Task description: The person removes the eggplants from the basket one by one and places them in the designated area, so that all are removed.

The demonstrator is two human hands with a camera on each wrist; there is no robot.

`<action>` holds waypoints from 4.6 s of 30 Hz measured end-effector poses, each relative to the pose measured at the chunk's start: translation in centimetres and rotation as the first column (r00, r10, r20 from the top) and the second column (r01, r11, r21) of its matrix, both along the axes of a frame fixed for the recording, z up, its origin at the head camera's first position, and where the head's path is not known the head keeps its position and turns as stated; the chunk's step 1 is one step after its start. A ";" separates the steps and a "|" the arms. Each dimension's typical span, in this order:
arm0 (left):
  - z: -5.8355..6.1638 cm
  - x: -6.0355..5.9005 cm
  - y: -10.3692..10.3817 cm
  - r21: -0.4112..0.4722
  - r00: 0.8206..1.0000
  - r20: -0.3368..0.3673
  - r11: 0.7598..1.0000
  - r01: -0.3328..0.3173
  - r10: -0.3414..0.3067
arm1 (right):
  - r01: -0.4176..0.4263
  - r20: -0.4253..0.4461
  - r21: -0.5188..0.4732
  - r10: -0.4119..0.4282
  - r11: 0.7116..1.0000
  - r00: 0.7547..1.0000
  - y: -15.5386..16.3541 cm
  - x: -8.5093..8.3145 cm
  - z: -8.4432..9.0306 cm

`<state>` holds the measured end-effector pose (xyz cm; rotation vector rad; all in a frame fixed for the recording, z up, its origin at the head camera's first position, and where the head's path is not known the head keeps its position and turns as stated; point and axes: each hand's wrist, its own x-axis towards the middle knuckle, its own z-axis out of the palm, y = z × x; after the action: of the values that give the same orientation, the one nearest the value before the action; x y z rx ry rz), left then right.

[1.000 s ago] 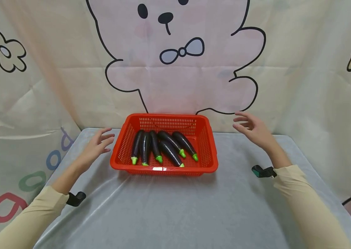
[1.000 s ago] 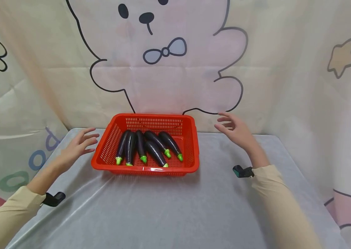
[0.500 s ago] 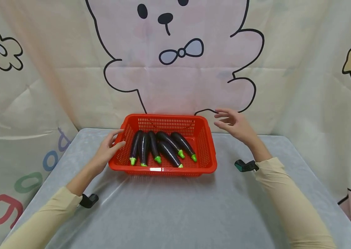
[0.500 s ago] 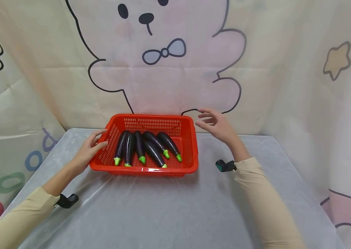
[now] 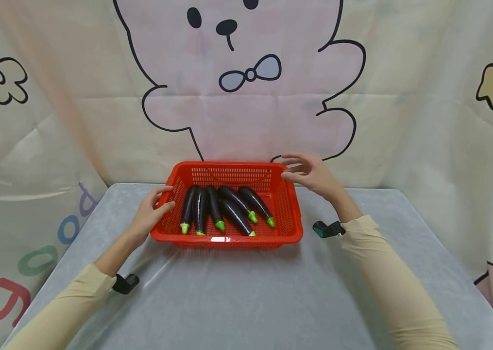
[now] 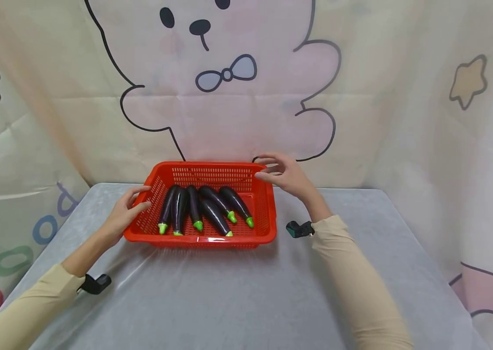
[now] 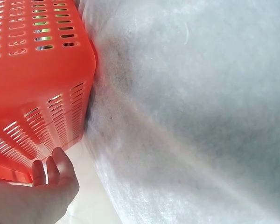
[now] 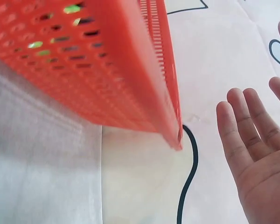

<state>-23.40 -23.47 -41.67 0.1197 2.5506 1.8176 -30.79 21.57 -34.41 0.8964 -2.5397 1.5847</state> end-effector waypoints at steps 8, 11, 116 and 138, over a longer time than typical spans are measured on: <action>-0.2 -0.3 0.0 0.015 1.000 -0.004 1.000 0.007 -0.007 | -0.028 0.039 0.012 0.027 1.000 0.999 -2.3 -0.8 0.5; -0.2 -0.2 0.0 0.018 1.000 0.003 1.000 0.007 -0.007 | -0.044 0.057 0.026 0.042 0.999 0.997 -3.2 -1.1 0.6; 0.0 0.2 0.1 0.037 0.999 0.031 0.999 0.013 -0.014 | 0.241 0.469 -0.088 -0.174 0.966 0.866 -11.0 -3.1 -1.2; -0.2 0.1 0.0 -0.007 1.000 0.011 1.000 0.013 -0.013 | 0.217 0.426 -0.352 -0.050 0.911 0.903 -5.4 -2.1 2.0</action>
<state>-23.32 -23.46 -41.83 0.1256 2.5421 1.7993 -32.91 16.16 -32.44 0.3608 -2.2898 2.3189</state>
